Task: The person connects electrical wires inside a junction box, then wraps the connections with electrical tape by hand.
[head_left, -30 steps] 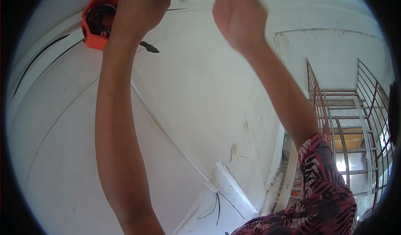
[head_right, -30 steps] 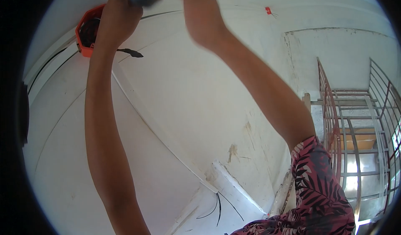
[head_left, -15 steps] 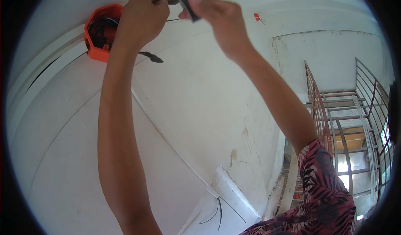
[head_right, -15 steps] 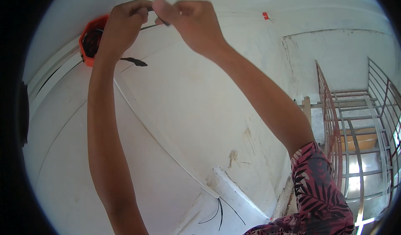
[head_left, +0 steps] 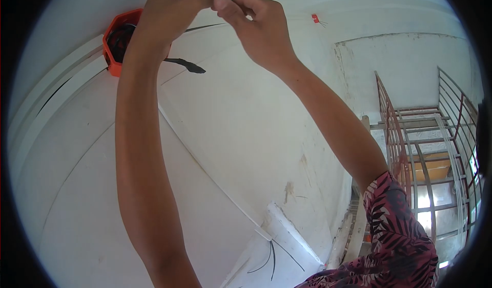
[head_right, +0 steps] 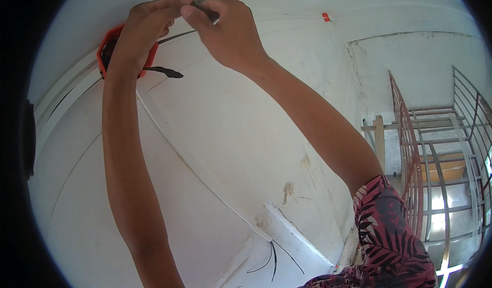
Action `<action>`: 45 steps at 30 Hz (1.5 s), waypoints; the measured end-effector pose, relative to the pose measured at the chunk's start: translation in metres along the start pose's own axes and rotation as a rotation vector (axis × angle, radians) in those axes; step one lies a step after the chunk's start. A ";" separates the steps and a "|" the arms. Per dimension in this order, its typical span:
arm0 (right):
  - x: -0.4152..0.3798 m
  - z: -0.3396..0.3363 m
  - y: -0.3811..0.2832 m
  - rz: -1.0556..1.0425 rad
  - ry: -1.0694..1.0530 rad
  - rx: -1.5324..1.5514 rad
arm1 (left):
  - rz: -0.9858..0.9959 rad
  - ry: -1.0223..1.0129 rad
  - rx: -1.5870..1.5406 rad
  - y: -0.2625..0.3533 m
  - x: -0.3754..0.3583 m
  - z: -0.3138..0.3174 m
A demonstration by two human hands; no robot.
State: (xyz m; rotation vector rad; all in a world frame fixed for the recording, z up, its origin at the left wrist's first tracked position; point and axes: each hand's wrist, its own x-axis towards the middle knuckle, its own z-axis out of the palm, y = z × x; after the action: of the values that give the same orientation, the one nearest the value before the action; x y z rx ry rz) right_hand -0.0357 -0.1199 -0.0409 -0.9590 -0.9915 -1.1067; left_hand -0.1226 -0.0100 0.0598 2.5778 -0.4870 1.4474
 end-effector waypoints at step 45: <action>0.068 -0.045 -0.021 -0.020 -0.326 0.377 | 0.293 -0.091 0.234 -0.012 -0.023 0.008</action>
State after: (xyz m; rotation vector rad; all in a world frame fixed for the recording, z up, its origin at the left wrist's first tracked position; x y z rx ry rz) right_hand -0.0389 -0.1834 0.0142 -0.8336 -1.4202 -0.7522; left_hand -0.1232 0.0037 0.0363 2.8631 -0.7804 1.5637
